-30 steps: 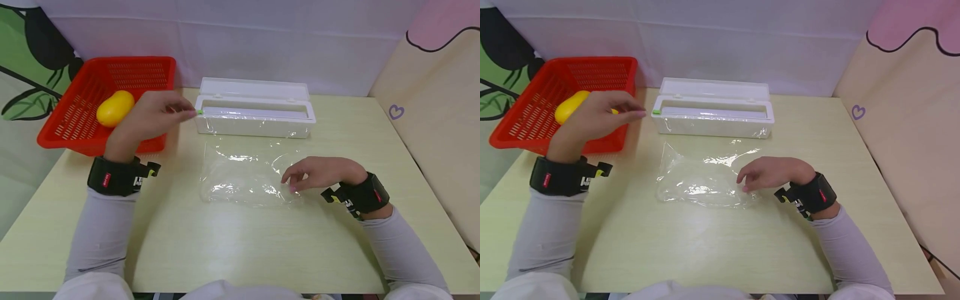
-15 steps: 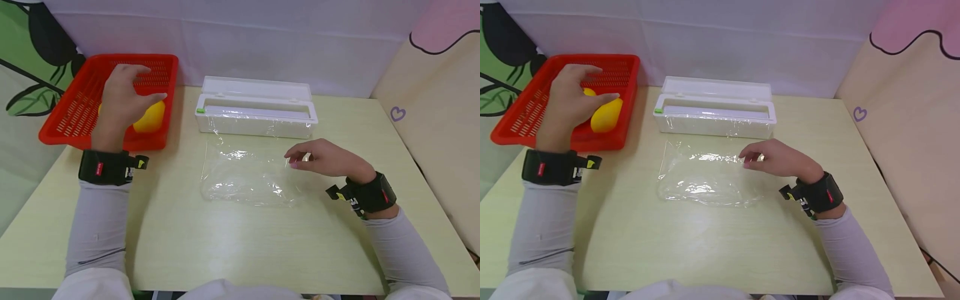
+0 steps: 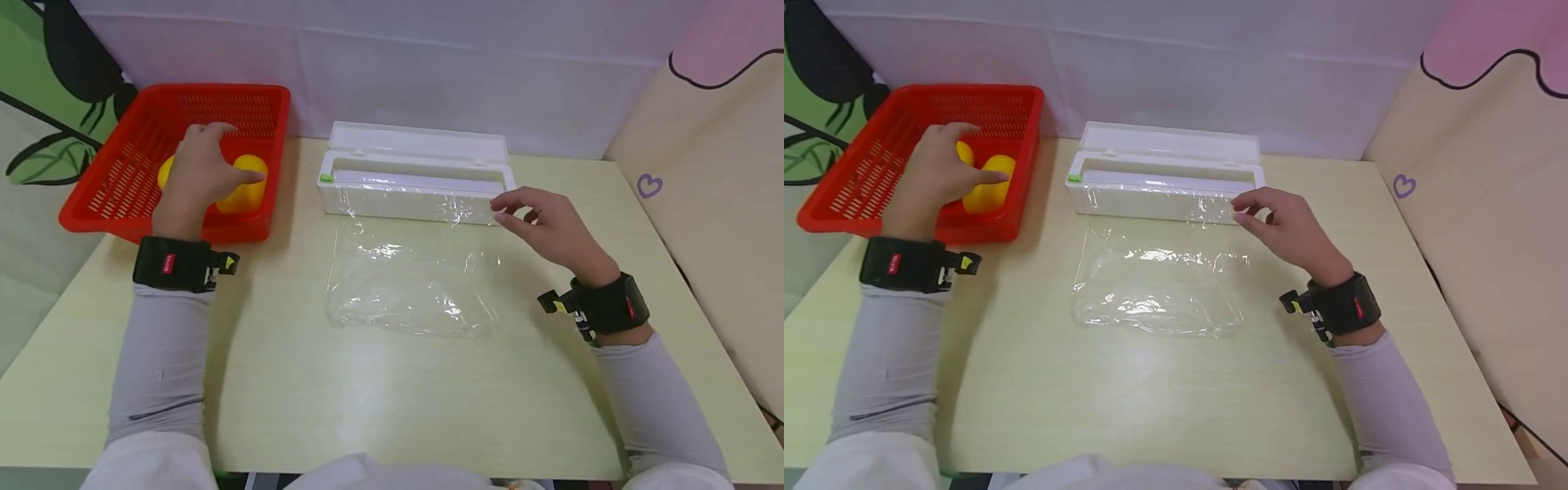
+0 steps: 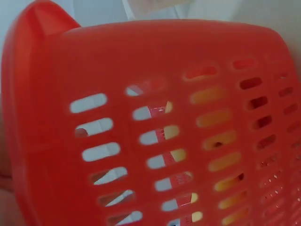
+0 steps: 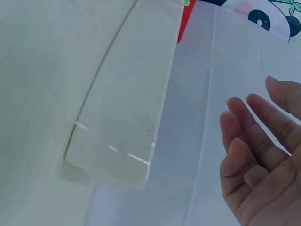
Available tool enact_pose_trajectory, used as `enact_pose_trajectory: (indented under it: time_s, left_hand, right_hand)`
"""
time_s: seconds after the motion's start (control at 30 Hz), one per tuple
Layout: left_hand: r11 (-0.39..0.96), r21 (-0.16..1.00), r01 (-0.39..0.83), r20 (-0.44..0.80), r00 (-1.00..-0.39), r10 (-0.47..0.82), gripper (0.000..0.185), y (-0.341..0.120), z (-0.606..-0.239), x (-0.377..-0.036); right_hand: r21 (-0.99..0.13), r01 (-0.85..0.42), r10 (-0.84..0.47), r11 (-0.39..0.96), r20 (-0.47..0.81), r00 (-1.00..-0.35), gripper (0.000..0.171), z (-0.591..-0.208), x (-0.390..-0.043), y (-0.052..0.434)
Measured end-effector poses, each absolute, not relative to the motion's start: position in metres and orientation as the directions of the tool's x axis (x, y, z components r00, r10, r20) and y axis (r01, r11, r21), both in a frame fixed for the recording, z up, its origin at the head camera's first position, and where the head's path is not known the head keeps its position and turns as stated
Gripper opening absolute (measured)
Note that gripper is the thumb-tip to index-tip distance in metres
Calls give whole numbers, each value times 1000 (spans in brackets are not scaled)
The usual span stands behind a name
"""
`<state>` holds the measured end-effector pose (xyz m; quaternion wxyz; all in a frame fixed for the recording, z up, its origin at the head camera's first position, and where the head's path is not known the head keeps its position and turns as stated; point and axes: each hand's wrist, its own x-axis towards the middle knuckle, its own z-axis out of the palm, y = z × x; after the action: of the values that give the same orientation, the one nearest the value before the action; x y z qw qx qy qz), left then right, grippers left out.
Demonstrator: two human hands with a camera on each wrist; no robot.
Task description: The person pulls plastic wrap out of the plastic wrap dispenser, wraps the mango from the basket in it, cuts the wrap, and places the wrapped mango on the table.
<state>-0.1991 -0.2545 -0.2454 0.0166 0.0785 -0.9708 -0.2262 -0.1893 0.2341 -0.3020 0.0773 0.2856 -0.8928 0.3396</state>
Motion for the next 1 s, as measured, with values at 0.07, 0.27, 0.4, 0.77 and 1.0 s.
enact_pose_trajectory:
  time_s: [0.07,0.27,0.4,0.77,1.0]
  left_hand:
    - [890,426,-162,-41,-986,-160,94,-256,-248,-201]
    - [893,407,-191,-135,-980,-148,100,-261,-257,-207]
    - [908,377,-184,-170,-977,-127,99,-263,-262,-209]
    - [914,360,-186,-215,-970,-112,95,-263,-269,-213]
    - [912,348,-217,-249,-959,-134,93,-263,-271,-212]
  right_hand:
    - [-549,-567,-420,615,380,-824,22,-306,-194,235]
    - [-510,-573,-362,641,457,-812,26,-317,-204,238]
    - [-493,-540,-334,682,447,-830,28,-326,-212,240]
    - [-517,-431,-299,740,321,-898,52,-348,-229,246]
    - [-560,-411,-309,720,272,-911,55,-355,-236,248]
